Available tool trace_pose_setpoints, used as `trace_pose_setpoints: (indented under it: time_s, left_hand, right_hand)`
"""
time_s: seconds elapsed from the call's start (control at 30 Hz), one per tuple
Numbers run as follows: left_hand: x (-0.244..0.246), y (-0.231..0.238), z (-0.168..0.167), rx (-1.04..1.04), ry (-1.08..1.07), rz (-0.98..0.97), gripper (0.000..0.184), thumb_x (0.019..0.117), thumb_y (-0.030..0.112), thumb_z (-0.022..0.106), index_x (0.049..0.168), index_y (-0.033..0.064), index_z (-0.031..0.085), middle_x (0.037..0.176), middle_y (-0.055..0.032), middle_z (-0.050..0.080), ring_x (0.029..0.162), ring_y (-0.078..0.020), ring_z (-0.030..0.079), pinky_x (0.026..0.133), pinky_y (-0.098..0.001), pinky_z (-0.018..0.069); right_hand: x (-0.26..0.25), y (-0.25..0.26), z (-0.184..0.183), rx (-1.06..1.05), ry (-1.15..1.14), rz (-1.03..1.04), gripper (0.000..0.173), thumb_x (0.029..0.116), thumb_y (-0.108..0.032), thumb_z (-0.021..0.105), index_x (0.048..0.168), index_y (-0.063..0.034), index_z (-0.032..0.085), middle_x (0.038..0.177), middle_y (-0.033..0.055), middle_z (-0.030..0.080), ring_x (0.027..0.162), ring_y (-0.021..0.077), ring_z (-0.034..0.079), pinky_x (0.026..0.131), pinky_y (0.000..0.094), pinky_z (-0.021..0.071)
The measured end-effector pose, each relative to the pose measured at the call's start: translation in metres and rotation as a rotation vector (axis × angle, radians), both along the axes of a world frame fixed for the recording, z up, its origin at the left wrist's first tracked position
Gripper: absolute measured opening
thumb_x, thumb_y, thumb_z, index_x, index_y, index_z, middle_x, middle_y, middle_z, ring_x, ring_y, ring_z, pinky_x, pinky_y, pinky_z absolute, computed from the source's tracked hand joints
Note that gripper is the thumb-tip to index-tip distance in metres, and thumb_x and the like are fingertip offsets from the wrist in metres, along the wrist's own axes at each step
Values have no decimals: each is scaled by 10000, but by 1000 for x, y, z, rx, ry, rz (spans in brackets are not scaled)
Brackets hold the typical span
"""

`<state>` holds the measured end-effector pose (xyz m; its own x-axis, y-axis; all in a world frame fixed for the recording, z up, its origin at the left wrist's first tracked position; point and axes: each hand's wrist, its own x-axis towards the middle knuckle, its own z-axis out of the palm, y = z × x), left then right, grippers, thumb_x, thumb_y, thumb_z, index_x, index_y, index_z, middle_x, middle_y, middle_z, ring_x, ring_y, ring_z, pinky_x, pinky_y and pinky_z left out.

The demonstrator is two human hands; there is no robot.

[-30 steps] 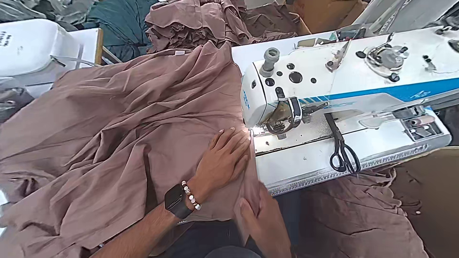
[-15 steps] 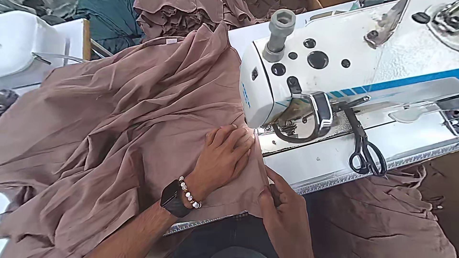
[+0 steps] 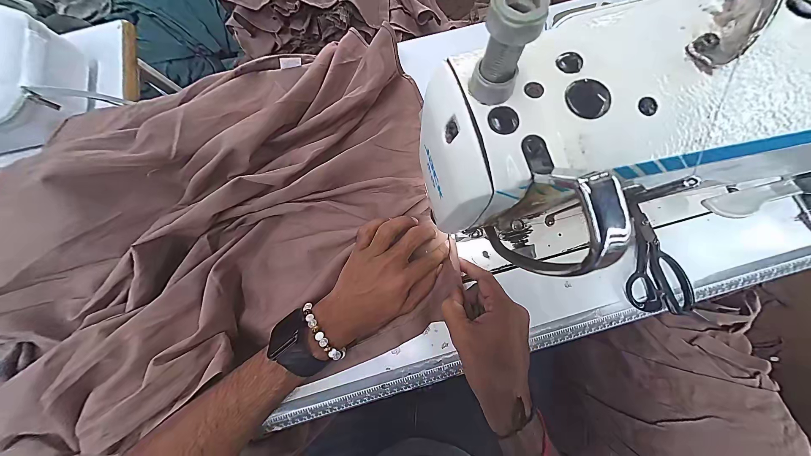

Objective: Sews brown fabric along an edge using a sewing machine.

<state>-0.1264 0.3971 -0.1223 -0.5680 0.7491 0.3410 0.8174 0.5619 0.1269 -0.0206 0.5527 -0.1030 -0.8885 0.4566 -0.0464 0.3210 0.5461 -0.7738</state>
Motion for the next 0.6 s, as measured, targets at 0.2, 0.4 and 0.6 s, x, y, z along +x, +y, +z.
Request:
trace_pose_setpoints:
  time_s: [0.2, 0.4, 0.6]
  left_hand:
    - [-20, -4, 4, 28, 60, -159, 314, 1044, 419, 526, 1205, 283, 759, 1257, -19, 669, 1263, -244, 528, 1066, -457, 357]
    - [12, -2, -1, 86, -191, 34, 343, 1043, 303, 478, 1308, 222, 680, 1400, -28, 625, 1355, -247, 526, 1112, -472, 428]
    - [-21, -23, -2, 21, -116, -179, 358, 1045, 322, 465, 1334, 339, 676, 1435, -27, 602, 1395, -263, 485, 1138, -489, 394]
  right_hand:
    - [-28, 1, -2, 94, -43, -37, 261, 850, -252, 684, 1089, -164, 739, 583, -115, 521, 473, 33, 474, 438, 255, 393]
    - [-44, 11, 2, 129, -50, 84, 210, 874, -294, 628, 920, -89, 641, 575, -57, 490, 522, 102, 512, 497, 317, 429]
    - [-43, 48, 23, 516, -113, 68, 387, 968, -443, 573, 785, -128, 704, 603, 56, 605, 565, 254, 635, 474, 465, 457]
